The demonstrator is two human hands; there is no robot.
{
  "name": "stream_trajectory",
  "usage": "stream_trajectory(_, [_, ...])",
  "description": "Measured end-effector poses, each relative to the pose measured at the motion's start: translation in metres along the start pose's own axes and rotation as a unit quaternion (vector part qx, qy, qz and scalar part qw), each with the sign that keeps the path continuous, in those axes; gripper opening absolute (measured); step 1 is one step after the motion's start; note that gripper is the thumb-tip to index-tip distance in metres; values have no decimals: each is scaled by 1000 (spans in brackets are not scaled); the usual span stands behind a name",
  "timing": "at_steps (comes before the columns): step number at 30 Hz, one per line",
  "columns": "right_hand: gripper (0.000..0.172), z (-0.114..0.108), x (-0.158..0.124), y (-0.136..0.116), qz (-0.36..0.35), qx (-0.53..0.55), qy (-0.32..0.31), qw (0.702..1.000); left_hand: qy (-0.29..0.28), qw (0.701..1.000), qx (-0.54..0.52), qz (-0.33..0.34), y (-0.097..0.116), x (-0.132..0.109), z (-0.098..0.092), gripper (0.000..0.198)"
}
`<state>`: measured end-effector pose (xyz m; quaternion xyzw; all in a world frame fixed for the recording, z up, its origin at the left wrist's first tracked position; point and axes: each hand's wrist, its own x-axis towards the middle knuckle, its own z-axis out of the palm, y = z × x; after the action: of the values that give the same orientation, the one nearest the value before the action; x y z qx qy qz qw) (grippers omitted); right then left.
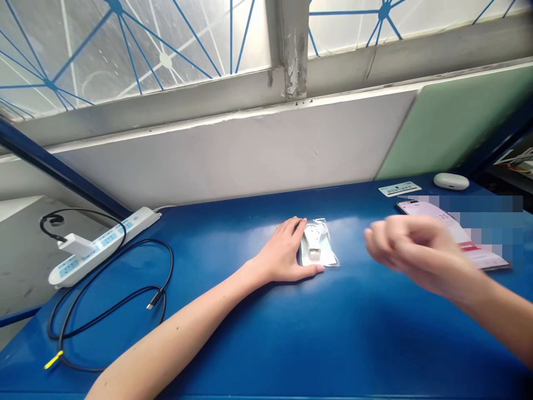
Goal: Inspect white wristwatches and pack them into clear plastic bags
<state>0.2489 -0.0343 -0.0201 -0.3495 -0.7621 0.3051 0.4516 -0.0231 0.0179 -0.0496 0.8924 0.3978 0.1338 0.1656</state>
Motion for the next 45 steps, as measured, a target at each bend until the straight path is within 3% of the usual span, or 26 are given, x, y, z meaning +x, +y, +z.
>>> stream_trajectory(2, [29, 12, 30, 16, 26, -48, 25, 998, 3, 1000, 2, -4, 0, 0, -1, 108])
stream_trajectory(3, [18, 18, 38, 24, 18, -95, 35, 995, 3, 1000, 4, -5, 0, 0, -2, 108])
stream_trajectory(4, [26, 22, 42, 33, 6, -138, 6, 990, 2, 1000, 6, -2, 0, 0, -4, 108])
stream_trajectory(6, [66, 27, 41, 49, 8, -186, -84, 979, -6, 1000, 8, 7, -2, 0, -7, 108])
stream_trajectory(7, [77, 28, 39, 55, 14, -205, -134, 969, -12, 1000, 8, 12, -3, 0, -8, 107])
stream_trajectory(10, [88, 29, 31, 66, 13, -244, -193, 950, -22, 1000, 6, 19, -7, -1, -12, 104])
stream_trajectory(14, [88, 31, 31, 66, 3, -259, -179, 949, -32, 999, 6, 25, -16, 0, -15, 106])
stream_trajectory(17, [67, 32, 33, 63, -10, -261, -137, 955, -44, 999, -3, 29, -22, 0, -20, 103])
stream_trajectory(21, [38, 31, 32, 59, -19, -280, -78, 957, -46, 997, 1, 54, -27, 0, -24, 83])
stream_trajectory(26, [29, 32, 27, 54, -40, -280, -56, 958, 6, 1000, 23, 15, -27, 0, -18, 51])
stream_trajectory(29, [36, 31, 27, 54, -37, -277, -61, 958, 53, 998, 29, -9, -27, 2, -13, 46])
stream_trajectory(32, [58, 27, 28, 57, -33, -279, -102, 954, 67, 997, 31, -8, -26, 3, -14, 42])
stream_trajectory(36, [75, 21, 28, 61, -30, -270, -181, 945, 23, 999, 47, 1, -20, 2, -22, 48])
stream_trajectory(40, [82, 19, 29, 60, -21, -255, -192, 948, -46, 998, 49, 11, -16, -7, -31, 78])
stream_trajectory(45, [83, 18, 30, 59, -16, -245, -211, 946, -29, 999, 25, -9, -20, -19, -27, 86])
